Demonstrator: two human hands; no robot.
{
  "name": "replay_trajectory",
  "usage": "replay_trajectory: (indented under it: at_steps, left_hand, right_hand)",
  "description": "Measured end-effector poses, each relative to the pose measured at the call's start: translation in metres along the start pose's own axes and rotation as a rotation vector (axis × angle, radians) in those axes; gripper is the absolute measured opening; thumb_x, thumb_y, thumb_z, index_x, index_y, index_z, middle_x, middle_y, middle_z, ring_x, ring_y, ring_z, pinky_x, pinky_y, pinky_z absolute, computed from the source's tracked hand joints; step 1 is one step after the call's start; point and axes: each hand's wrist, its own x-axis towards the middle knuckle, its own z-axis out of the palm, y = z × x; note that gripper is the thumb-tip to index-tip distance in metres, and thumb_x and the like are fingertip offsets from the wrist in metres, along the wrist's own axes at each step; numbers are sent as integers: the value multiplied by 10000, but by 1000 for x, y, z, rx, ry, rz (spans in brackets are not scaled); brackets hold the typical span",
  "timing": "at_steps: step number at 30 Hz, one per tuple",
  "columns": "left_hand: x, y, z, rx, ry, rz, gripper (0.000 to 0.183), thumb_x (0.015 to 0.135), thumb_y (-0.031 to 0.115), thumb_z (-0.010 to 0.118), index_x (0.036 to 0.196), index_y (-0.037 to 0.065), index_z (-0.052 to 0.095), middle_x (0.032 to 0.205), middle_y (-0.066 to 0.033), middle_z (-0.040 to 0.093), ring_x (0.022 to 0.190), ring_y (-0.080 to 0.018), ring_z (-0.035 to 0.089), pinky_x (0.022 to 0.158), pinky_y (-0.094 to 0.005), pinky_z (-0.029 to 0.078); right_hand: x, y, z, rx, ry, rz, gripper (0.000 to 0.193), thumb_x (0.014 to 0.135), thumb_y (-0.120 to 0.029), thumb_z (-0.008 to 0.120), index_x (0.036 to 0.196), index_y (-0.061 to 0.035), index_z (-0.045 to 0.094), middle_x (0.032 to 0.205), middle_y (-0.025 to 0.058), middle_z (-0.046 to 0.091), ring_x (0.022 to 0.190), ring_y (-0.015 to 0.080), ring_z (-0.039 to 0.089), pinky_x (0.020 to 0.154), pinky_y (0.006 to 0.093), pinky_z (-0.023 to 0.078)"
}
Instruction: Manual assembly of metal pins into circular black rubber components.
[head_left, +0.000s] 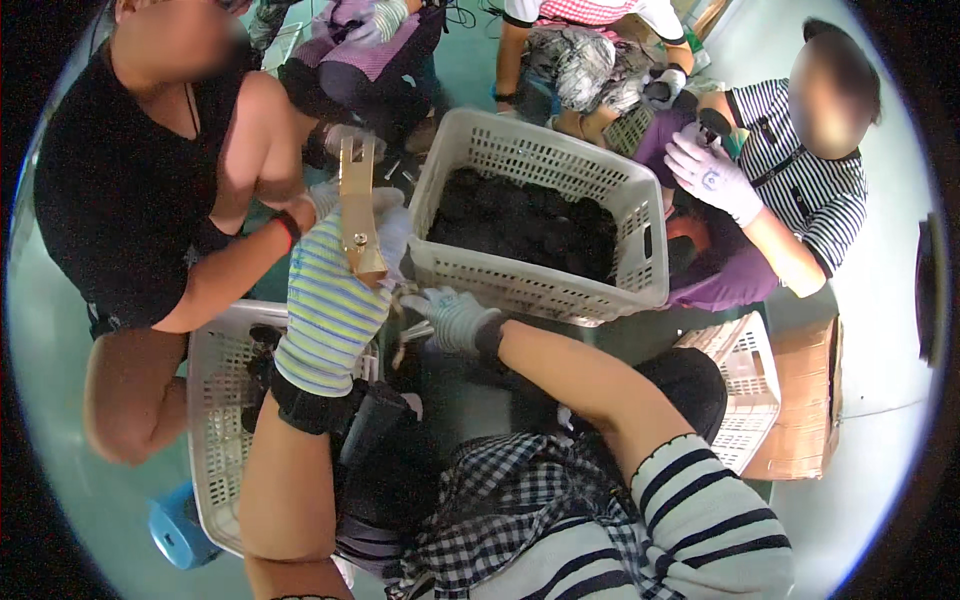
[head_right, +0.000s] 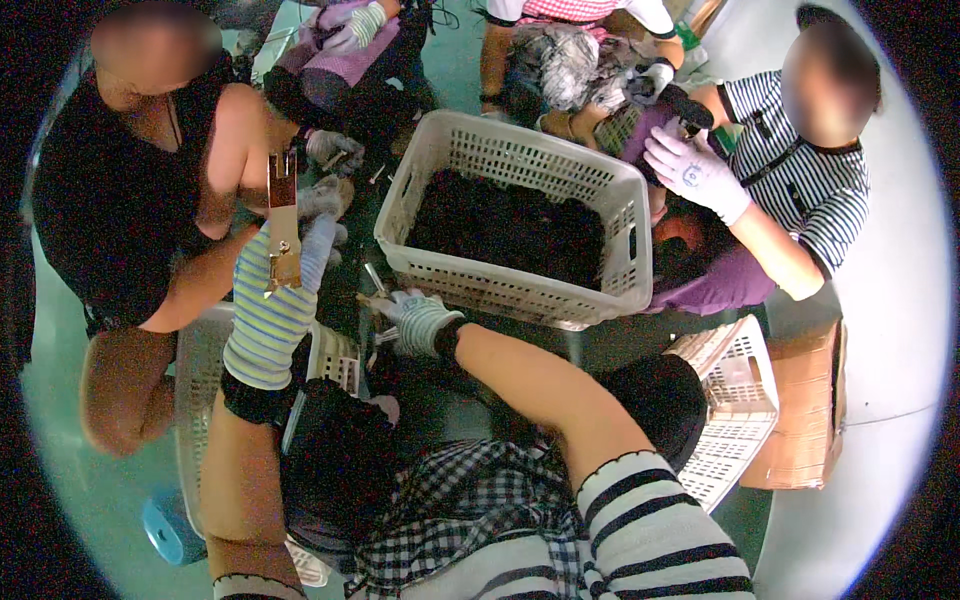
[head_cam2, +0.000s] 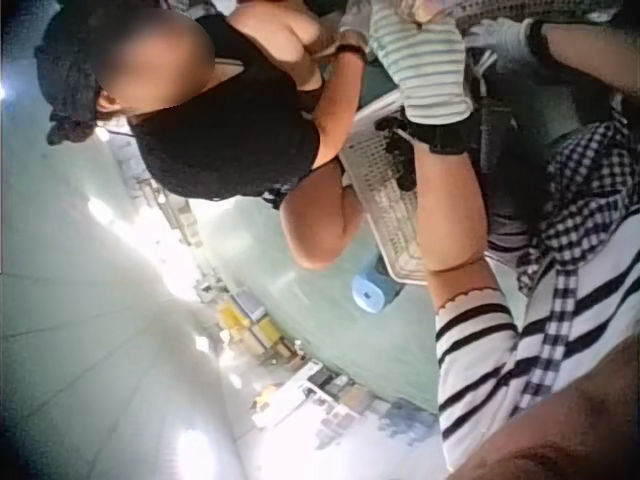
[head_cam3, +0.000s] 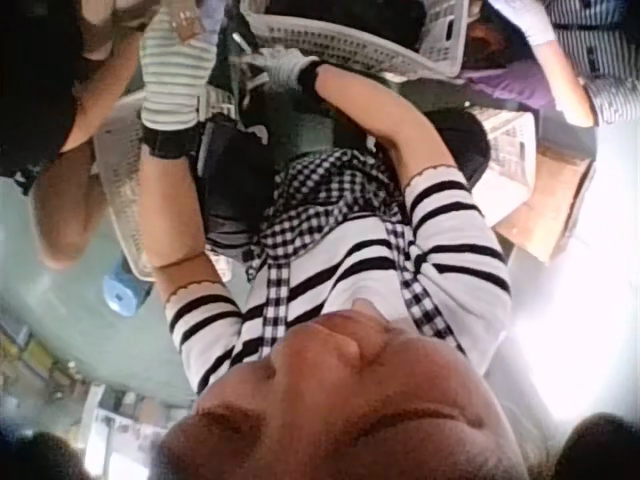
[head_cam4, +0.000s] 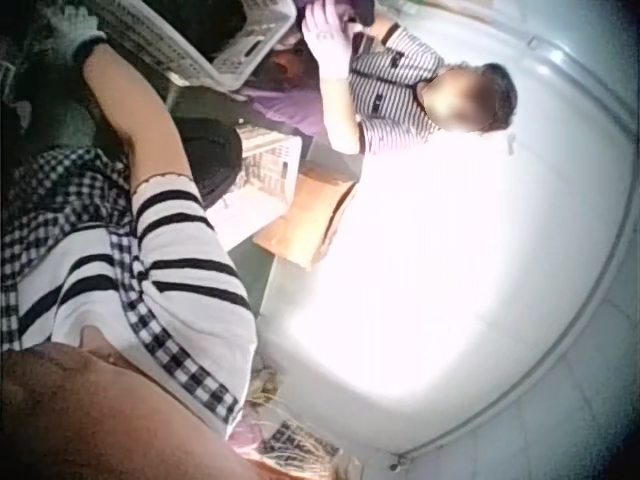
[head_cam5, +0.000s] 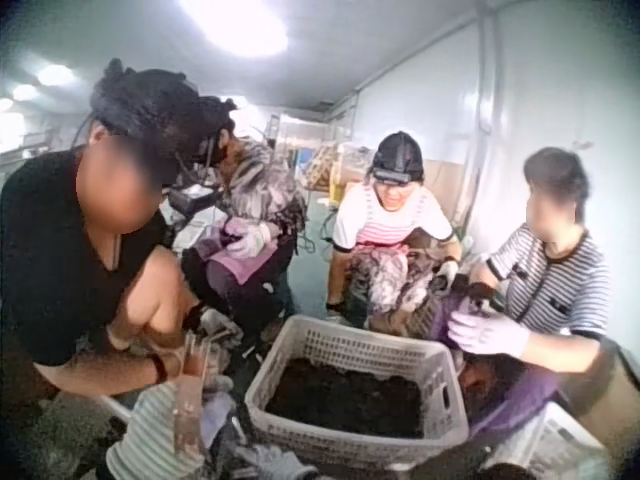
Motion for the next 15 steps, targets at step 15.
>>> replay_trajectory:
  at_steps: [15]
  left_hand:
    - [-21,43,2,-70,-63,-295,174,890,111,565,1038,34,611,783,-95,656,659,-165,608,581,-308,488]
  right_hand:
    - [-349,124,-163,725,293,553,479,859,-283,633,1228,8,540,1061,104,647,921,169,618,840,318,498]
